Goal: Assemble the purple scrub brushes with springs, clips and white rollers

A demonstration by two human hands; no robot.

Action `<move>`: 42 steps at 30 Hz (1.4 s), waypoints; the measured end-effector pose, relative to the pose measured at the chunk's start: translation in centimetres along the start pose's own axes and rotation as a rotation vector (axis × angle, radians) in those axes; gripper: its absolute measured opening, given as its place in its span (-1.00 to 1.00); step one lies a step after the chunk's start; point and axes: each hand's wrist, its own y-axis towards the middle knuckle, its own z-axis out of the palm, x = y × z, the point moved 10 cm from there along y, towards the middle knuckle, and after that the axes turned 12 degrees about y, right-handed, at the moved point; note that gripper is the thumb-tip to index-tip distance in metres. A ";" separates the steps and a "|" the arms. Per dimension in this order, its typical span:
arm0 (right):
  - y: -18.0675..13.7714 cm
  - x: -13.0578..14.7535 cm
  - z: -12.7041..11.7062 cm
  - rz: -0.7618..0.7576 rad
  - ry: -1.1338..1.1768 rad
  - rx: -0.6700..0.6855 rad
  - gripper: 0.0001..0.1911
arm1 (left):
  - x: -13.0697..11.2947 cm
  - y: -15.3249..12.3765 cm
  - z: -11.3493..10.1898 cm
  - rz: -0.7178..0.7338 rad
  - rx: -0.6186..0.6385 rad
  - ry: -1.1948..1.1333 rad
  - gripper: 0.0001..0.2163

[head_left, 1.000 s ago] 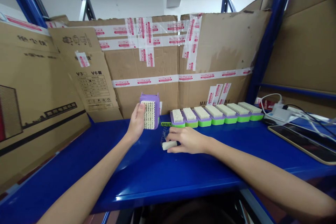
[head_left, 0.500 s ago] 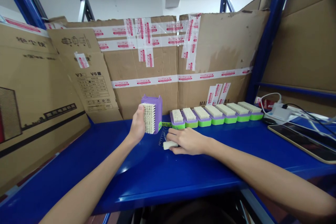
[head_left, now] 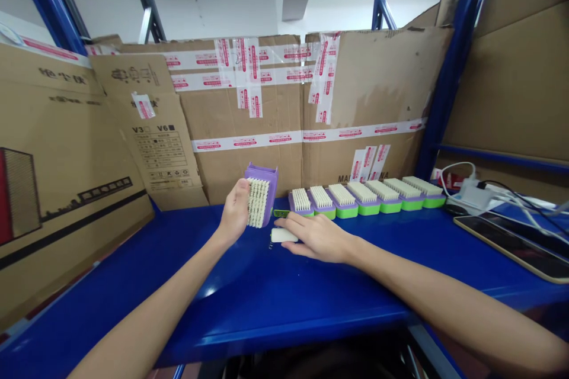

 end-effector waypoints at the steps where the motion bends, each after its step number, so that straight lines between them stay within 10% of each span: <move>1: -0.1 -0.1 -0.3 0.004 0.005 -0.025 -0.59 | -0.2 -0.1 0.0 0.020 0.009 0.025 -0.43; 12: -1.0 -1.7 -4.4 0.033 0.266 -0.452 -0.72 | -2.9 -1.1 1.2 0.280 0.169 0.360 -0.49; 42: -1.7 -1.2 -6.0 -0.011 0.219 -0.621 -0.72 | -3.8 -1.7 2.2 0.263 0.247 0.334 -0.53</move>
